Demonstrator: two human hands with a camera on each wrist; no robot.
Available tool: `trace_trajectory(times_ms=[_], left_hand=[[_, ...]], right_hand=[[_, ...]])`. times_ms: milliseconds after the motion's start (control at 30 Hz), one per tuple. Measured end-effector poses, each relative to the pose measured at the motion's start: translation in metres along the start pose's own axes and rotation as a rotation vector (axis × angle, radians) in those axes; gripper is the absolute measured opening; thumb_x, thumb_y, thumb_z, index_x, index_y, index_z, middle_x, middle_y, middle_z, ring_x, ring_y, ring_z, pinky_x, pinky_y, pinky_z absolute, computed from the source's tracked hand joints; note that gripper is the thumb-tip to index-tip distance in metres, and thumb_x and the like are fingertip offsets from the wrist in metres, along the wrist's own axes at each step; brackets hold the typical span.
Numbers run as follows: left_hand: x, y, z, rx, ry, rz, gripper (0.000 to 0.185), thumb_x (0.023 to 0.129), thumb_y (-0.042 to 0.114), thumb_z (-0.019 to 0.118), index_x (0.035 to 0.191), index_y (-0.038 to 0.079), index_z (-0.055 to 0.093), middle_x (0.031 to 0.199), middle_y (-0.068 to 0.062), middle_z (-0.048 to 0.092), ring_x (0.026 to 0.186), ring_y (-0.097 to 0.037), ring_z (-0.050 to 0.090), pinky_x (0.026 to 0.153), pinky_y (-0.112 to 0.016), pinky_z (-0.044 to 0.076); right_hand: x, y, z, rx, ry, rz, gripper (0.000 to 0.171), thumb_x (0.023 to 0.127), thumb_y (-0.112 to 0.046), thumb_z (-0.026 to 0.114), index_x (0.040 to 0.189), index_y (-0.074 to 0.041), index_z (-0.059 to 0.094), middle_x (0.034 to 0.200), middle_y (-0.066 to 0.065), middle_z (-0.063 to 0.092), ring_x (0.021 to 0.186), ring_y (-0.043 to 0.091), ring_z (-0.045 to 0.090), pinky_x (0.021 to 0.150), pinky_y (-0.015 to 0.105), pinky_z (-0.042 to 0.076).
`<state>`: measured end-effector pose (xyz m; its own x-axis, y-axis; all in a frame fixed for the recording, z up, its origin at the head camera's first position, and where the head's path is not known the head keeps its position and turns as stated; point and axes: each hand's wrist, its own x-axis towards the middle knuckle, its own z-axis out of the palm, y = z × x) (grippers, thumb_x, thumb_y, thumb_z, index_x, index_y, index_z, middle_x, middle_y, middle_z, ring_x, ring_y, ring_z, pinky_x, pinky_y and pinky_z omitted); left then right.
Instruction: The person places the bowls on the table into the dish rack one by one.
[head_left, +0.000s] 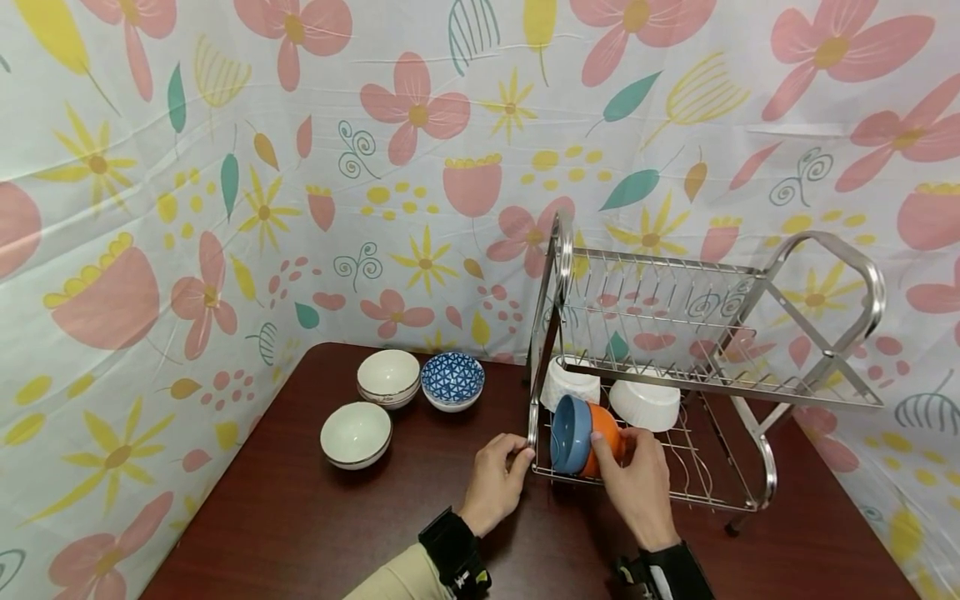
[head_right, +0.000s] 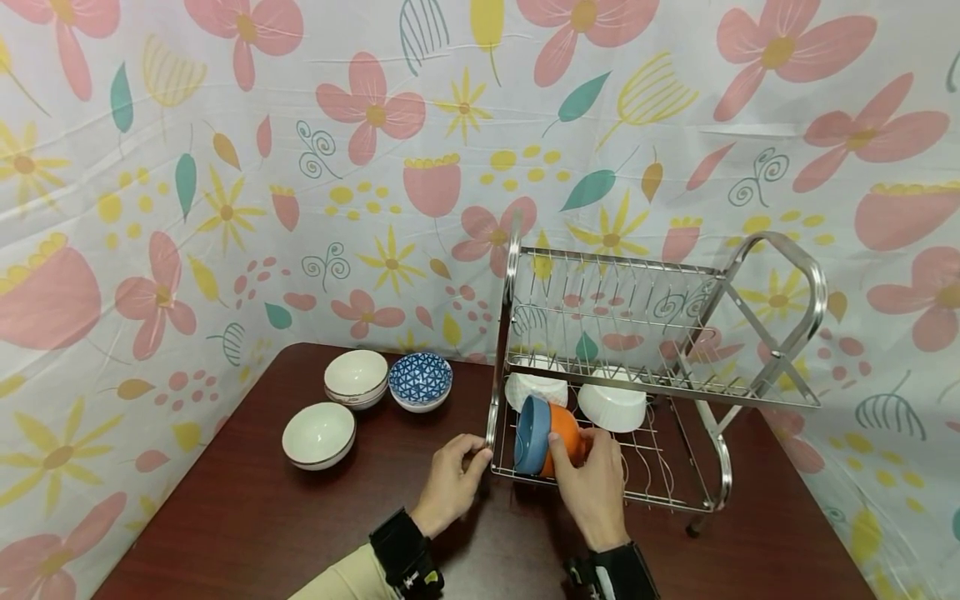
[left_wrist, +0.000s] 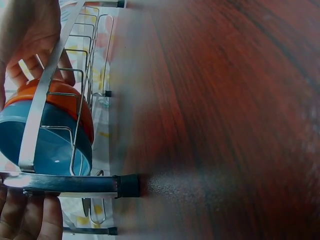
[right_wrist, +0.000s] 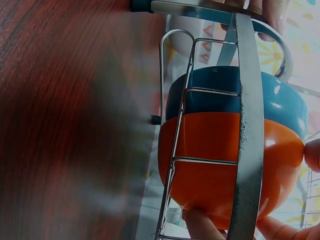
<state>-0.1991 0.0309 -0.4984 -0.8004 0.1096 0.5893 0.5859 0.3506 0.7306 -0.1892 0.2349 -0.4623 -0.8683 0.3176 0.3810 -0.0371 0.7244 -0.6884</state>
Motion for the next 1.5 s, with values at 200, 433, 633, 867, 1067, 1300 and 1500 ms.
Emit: trace_trajectory(times_ms=[200, 433, 633, 867, 1067, 1300, 1500], left_hand=[[0.0, -0.002, 0.001, -0.001, 0.013, 0.034, 0.006, 0.093, 0.012, 0.062, 0.089, 0.009, 0.065, 0.083, 0.001, 0.06, 0.065, -0.003, 0.046, 0.059, -0.015, 0.041], [0.0, -0.002, 0.001, 0.007, 0.011, 0.027, 0.005, 0.093, 0.011, 0.062, 0.089, 0.009, 0.065, 0.084, 0.0, 0.06, 0.068, -0.004, 0.048, 0.061, -0.016, 0.043], [0.0, -0.002, 0.001, -0.006, 0.0, 0.004, 0.006, 0.094, 0.013, 0.062, 0.09, 0.01, 0.065, 0.084, 0.002, 0.06, 0.069, -0.005, 0.049, 0.061, -0.017, 0.043], [-0.001, -0.003, 0.002, -0.013, -0.007, -0.017, 0.008, 0.094, 0.016, 0.061, 0.09, 0.012, 0.065, 0.086, 0.003, 0.061, 0.071, -0.005, 0.051, 0.063, -0.017, 0.044], [-0.001, -0.004, 0.002, -0.017, -0.009, -0.023, 0.006, 0.094, 0.016, 0.062, 0.091, 0.012, 0.065, 0.087, 0.003, 0.061, 0.073, -0.005, 0.053, 0.065, -0.017, 0.045], [-0.001, -0.005, 0.002, -0.01, -0.007, -0.014, 0.005, 0.094, 0.014, 0.062, 0.089, 0.013, 0.065, 0.086, 0.003, 0.062, 0.075, -0.006, 0.054, 0.066, -0.018, 0.046], [-0.002, -0.005, 0.001, 0.007, -0.005, -0.018, 0.004, 0.093, 0.015, 0.064, 0.092, 0.012, 0.067, 0.089, 0.002, 0.064, 0.078, -0.006, 0.057, 0.068, -0.018, 0.047]], right_hand=[[0.0, -0.001, 0.0, -0.006, -0.02, 0.021, 0.052, 0.09, -0.043, 0.062, 0.114, 0.002, 0.053, 0.092, 0.014, 0.048, 0.079, 0.026, 0.044, 0.066, 0.036, 0.033], [0.0, -0.001, 0.0, -0.008, -0.009, 0.013, 0.051, 0.09, -0.042, 0.063, 0.113, 0.002, 0.054, 0.091, 0.014, 0.049, 0.079, 0.026, 0.045, 0.066, 0.037, 0.034], [-0.001, -0.002, 0.0, -0.006, -0.016, 0.013, 0.051, 0.09, -0.042, 0.063, 0.114, 0.003, 0.052, 0.095, 0.015, 0.046, 0.08, 0.026, 0.043, 0.066, 0.037, 0.033], [-0.004, -0.006, 0.002, 0.005, 0.013, -0.021, 0.062, 0.089, -0.041, 0.065, 0.128, 0.003, 0.045, 0.121, 0.023, 0.04, 0.092, 0.034, 0.047, 0.073, 0.045, 0.04], [-0.004, -0.011, 0.01, 0.166, 0.112, -0.252, 0.054, 0.086, -0.018, 0.07, 0.131, 0.002, 0.048, 0.138, 0.022, 0.041, 0.117, 0.036, 0.047, 0.091, 0.039, 0.04], [-0.009, -0.022, 0.017, 0.261, 0.142, -0.418, 0.051, 0.083, -0.008, 0.07, 0.131, -0.003, 0.053, 0.136, 0.016, 0.05, 0.12, 0.031, 0.048, 0.094, 0.016, 0.032], [-0.016, -0.035, 0.021, 0.29, 0.052, -0.426, 0.05, 0.086, -0.009, 0.067, 0.133, -0.002, 0.051, 0.145, 0.009, 0.042, 0.133, 0.027, 0.038, 0.102, 0.017, 0.029]])
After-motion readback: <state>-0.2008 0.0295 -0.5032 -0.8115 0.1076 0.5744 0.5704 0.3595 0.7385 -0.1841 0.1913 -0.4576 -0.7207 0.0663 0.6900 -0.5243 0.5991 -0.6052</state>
